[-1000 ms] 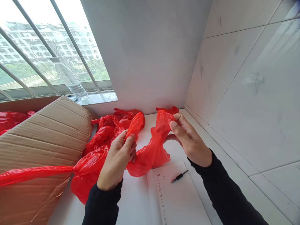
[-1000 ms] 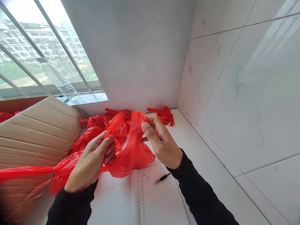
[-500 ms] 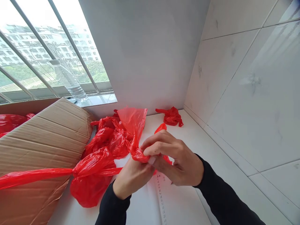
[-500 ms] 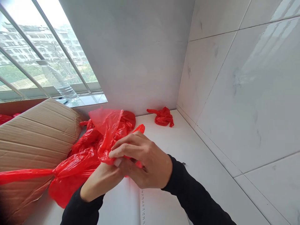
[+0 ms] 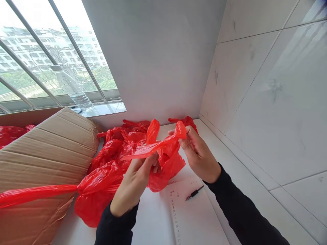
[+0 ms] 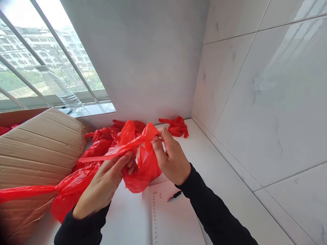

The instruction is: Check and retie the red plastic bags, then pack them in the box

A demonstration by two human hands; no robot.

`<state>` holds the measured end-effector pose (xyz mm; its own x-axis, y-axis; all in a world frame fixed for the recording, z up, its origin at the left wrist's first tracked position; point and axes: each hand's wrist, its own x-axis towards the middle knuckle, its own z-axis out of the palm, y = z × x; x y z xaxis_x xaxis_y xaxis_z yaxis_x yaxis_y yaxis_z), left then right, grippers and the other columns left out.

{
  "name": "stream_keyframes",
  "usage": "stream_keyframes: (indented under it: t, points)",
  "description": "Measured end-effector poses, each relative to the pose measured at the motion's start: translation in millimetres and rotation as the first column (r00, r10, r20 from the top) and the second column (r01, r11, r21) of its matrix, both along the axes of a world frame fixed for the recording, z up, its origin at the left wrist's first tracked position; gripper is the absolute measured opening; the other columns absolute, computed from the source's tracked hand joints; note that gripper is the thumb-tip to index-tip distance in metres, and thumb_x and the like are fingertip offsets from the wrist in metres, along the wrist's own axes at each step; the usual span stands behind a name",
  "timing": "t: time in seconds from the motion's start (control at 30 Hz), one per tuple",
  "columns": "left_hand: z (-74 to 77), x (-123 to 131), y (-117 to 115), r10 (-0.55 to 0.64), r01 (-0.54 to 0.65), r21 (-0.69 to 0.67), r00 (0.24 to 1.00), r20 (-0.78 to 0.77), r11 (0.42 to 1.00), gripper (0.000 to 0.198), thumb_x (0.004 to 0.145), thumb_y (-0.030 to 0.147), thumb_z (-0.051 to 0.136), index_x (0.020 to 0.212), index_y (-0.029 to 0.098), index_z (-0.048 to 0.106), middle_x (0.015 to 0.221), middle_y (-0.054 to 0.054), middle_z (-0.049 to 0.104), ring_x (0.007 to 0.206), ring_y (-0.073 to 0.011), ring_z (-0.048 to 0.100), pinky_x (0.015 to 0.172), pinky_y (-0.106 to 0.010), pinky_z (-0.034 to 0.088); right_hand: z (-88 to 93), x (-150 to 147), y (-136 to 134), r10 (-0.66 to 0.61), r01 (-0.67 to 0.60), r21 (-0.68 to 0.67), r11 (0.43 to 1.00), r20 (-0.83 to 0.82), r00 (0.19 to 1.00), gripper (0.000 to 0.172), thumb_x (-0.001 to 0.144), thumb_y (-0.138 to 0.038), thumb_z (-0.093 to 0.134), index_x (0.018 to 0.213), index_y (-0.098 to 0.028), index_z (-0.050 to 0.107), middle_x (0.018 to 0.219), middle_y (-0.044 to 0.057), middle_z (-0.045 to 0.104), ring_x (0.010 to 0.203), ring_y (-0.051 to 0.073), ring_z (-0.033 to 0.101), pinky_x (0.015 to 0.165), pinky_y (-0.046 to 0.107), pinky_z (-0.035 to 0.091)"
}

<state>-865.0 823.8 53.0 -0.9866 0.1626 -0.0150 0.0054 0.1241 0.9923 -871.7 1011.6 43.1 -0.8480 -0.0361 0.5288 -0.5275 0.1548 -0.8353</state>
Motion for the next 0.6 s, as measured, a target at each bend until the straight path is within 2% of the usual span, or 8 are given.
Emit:
stream_keyframes:
  t: [0.07, 0.13, 0.2, 0.27, 0.37, 0.43, 0.5, 0.6]
  points:
    - [0.9, -2, -4, 0.069, -0.064, 0.142, 0.997, -0.027, 0.988, 0.038, 0.095, 0.045, 0.06, 0.068, 0.019, 0.051, 0.071, 0.0, 0.051, 0.069, -0.0139, 0.05, 0.066, -0.026, 0.043, -2.5, -4, 0, 0.079, -0.072, -0.154, 0.985, 0.043, 0.996, 0.018, 0.11, -0.033, 0.038, 0.099, -0.024, 0.05, 0.082, -0.001, 0.055, 0.081, 0.016, 0.054, 0.094, 0.04, 0.05]
    - [2.5, -5, -5, 0.106, -0.093, 0.23, 0.993, -0.047, 0.969, 0.038, 0.096, 0.038, 0.06, 0.065, 0.019, 0.051, 0.067, 0.001, 0.05, 0.067, -0.0134, 0.051, 0.07, -0.026, 0.044, -5.2, -6, -2, 0.162, -0.136, -0.301, 0.944, 0.061, 0.985, 0.021, 0.111, -0.037, 0.038, 0.098, -0.024, 0.048, 0.078, -0.002, 0.05, 0.076, 0.014, 0.052, 0.089, 0.037, 0.053]
    - [3.5, -6, -4, 0.13, -0.111, 0.262, 0.99, -0.056, 0.959, 0.04, 0.098, 0.036, 0.058, 0.063, 0.019, 0.05, 0.062, 0.002, 0.047, 0.065, -0.0124, 0.051, 0.072, -0.026, 0.045, -6.6, -5, -5, 0.225, -0.179, -0.419, 0.89, 0.064, 0.972, 0.022, 0.11, -0.039, 0.041, 0.095, -0.025, 0.047, 0.076, -0.004, 0.043, 0.069, 0.013, 0.046, 0.081, 0.033, 0.054]
    - [3.3, -6, -2, 0.123, -0.106, 0.262, 0.991, -0.051, 0.959, 0.035, 0.098, 0.037, 0.058, 0.068, 0.02, 0.053, 0.06, 0.004, 0.042, 0.06, -0.0118, 0.05, 0.069, -0.026, 0.044, -5.8, -2, -7, 0.27, -0.217, -0.479, 0.85, 0.044, 0.962, 0.021, 0.11, -0.039, 0.043, 0.095, -0.025, 0.047, 0.076, -0.005, 0.039, 0.065, 0.011, 0.04, 0.076, 0.031, 0.054]
    - [1.5, -1, 1, 0.048, -0.046, 0.145, 0.999, -0.01, 0.988, 0.027, 0.095, 0.043, 0.062, 0.079, 0.021, 0.061, 0.06, 0.005, 0.041, 0.055, -0.0119, 0.047, 0.061, -0.026, 0.041, -1.5, 8, -10, 0.347, -0.306, -0.441, 0.844, 0.013, 0.938, 0.018, 0.111, -0.037, 0.042, 0.099, -0.025, 0.049, 0.077, -0.004, 0.041, 0.069, 0.012, 0.046, 0.077, 0.032, 0.054]
    - [0.5, 3, 3, 0.006, -0.006, 0.065, 1.0, 0.011, 0.998, 0.026, 0.089, 0.042, 0.07, 0.076, 0.02, 0.064, 0.063, 0.003, 0.048, 0.059, -0.0133, 0.047, 0.058, -0.026, 0.04, 1.6, 13, -10, 0.387, -0.364, -0.382, 0.85, -0.018, 0.922, 0.016, 0.111, -0.036, 0.042, 0.103, -0.025, 0.051, 0.078, -0.003, 0.046, 0.074, 0.014, 0.051, 0.079, 0.034, 0.053]
    - [-0.1, 6, 3, -0.019, 0.019, 0.064, 1.0, 0.005, 0.998, 0.023, 0.083, 0.041, 0.076, 0.075, 0.021, 0.067, 0.07, -0.002, 0.057, 0.066, -0.0161, 0.051, 0.059, -0.027, 0.042, 3.6, 17, -10, 0.405, -0.398, -0.355, 0.846, -0.057, 0.912, 0.013, 0.11, -0.034, 0.045, 0.103, -0.026, 0.053, 0.082, -0.001, 0.05, 0.077, 0.015, 0.053, 0.08, 0.034, 0.053]
    - [0.0, 5, 1, -0.039, 0.038, 0.133, 0.999, 0.005, 0.99, 0.028, 0.082, 0.049, 0.072, 0.091, 0.023, 0.072, 0.072, -0.002, 0.058, 0.064, -0.0172, 0.05, 0.056, -0.029, 0.042, 3.9, 18, -7, 0.366, -0.364, -0.359, 0.859, -0.066, 0.928, 0.009, 0.108, -0.035, 0.05, 0.104, -0.027, 0.054, 0.098, 0.002, 0.055, 0.086, 0.016, 0.057, 0.085, 0.036, 0.053]
